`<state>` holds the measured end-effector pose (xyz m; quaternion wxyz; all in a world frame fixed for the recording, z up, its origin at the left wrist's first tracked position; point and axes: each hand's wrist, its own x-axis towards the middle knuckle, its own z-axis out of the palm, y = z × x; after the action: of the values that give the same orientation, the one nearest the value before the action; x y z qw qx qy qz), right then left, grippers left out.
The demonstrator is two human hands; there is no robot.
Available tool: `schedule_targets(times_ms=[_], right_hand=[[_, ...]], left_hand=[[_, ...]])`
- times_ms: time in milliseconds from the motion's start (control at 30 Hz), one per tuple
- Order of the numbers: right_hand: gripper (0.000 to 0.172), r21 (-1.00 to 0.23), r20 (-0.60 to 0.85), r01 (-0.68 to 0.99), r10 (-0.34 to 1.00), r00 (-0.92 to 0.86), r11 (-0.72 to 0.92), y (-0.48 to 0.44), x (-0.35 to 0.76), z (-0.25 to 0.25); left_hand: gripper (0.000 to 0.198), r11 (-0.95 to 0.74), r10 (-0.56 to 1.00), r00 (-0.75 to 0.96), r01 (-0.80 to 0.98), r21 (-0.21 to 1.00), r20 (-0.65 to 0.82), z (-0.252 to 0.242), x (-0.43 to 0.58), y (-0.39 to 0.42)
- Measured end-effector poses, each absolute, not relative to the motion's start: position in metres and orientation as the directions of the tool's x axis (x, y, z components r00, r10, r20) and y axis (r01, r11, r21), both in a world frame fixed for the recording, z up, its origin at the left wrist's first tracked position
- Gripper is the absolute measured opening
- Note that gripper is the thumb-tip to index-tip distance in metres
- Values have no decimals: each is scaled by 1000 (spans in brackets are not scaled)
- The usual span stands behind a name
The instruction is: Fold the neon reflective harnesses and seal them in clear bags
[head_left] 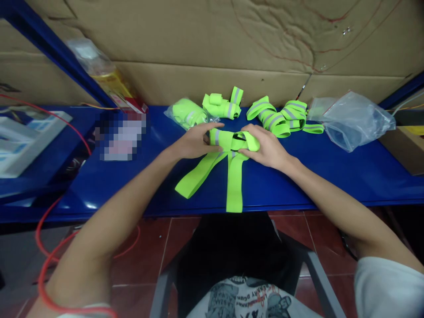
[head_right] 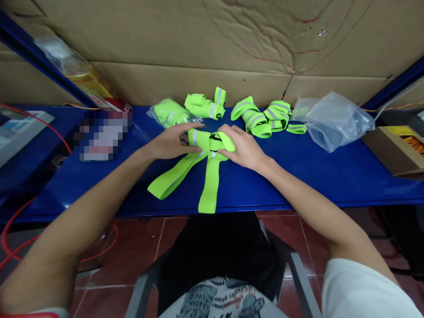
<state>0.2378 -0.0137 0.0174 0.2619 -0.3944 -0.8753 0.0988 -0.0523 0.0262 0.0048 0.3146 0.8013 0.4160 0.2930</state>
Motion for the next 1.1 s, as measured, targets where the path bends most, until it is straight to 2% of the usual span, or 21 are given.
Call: schedule_targets(times_ms=[67,167,267,333,367,500,633,767,933,1000,1100], right_hand=[[34,-311,370,670,735,-568,674,-16,237,16],[30,-144,319,743,741,-590,654,-20,233,13],[36,14,257,756,728,-635,654,-27,228,10],[38,47,252,741,710,-658,670,-32,224,10],[40,40,263,732,699,-665,681,-34,223,10],[68,-44,306,670,649,-697,741,-43,217,11],[56,-126,319,642,644,-695,756,-44,214,7],[53,-178,331,688,701,-631,703,-43,213,4],[96,-212,272,847,862,-428,487,-45,207,8],[91,-209,226,873,890,-396,441,-45,206,9],[68,-219,206,858,881,-425,465,-44,205,9]], left_hand=[[60,-472,856,462,520,712,231,6,-48,23],[48,-494,866,395,583,645,306,8,-41,17],[37,-543,840,404,609,578,363,7,-37,13],[36,-549,835,414,592,589,363,4,-36,14],[37,-545,837,414,579,607,356,2,-37,15],[44,-505,849,432,498,705,304,-4,-43,25],[56,-380,844,520,401,834,135,1,-50,31],[58,-423,797,592,410,808,117,12,-55,31],[46,-286,847,531,436,853,13,13,-55,36],[46,-334,849,527,488,806,32,11,-56,38],[47,-459,817,570,559,690,82,7,-59,38]])
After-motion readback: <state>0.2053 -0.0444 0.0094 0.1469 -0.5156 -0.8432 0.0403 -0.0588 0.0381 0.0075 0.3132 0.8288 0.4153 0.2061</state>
